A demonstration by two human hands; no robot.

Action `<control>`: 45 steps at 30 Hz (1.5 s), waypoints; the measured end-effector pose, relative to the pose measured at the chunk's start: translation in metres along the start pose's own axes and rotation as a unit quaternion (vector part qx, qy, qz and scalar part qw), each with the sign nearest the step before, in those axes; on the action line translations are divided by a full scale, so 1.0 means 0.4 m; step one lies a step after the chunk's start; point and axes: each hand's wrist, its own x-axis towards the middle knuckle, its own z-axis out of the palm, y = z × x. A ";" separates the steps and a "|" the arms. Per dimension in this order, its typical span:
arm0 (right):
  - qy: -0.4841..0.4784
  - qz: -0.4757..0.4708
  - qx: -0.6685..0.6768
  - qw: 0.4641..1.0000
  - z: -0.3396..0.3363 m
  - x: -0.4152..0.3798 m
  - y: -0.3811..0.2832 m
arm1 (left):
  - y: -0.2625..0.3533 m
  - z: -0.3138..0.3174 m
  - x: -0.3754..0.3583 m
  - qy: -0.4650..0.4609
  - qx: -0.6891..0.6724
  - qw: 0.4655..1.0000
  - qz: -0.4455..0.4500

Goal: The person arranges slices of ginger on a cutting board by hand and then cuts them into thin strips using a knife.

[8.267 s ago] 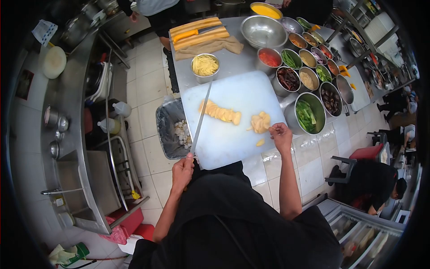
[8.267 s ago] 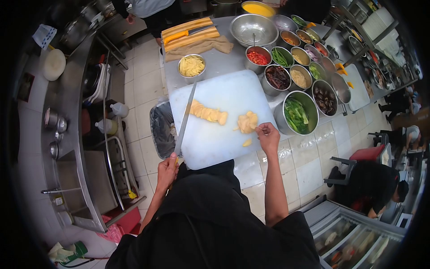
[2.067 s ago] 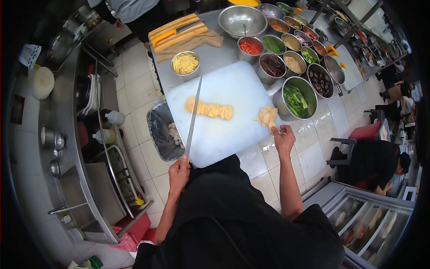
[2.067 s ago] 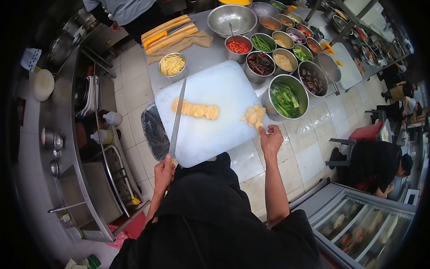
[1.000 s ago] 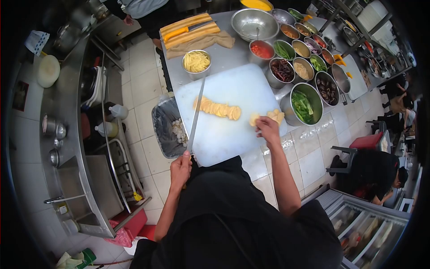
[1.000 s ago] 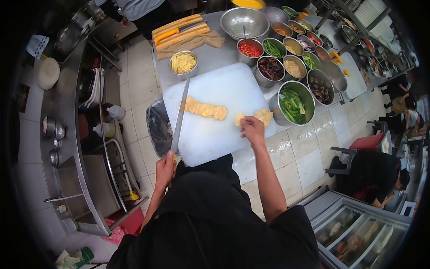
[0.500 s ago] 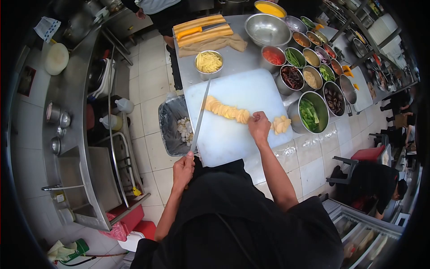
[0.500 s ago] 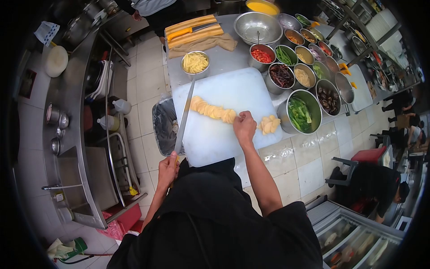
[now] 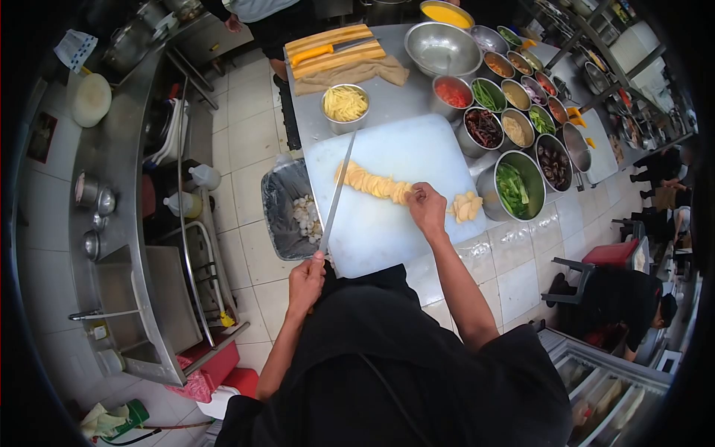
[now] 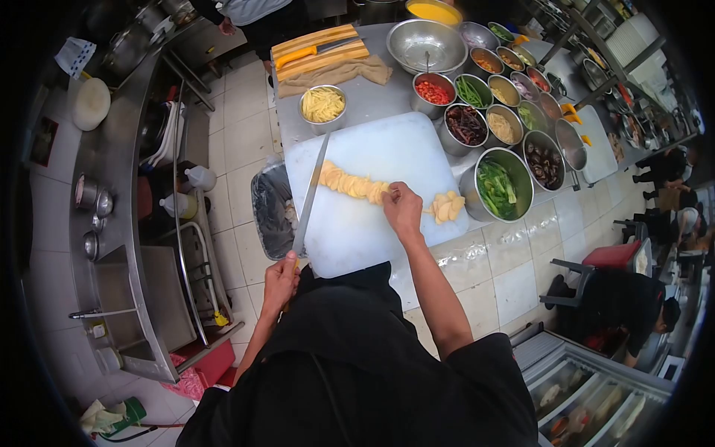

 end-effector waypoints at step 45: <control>0.167 -0.222 -0.063 0.959 0.039 -0.058 0.057 | 0.002 0.009 -0.002 0.008 0.000 1.000 0.009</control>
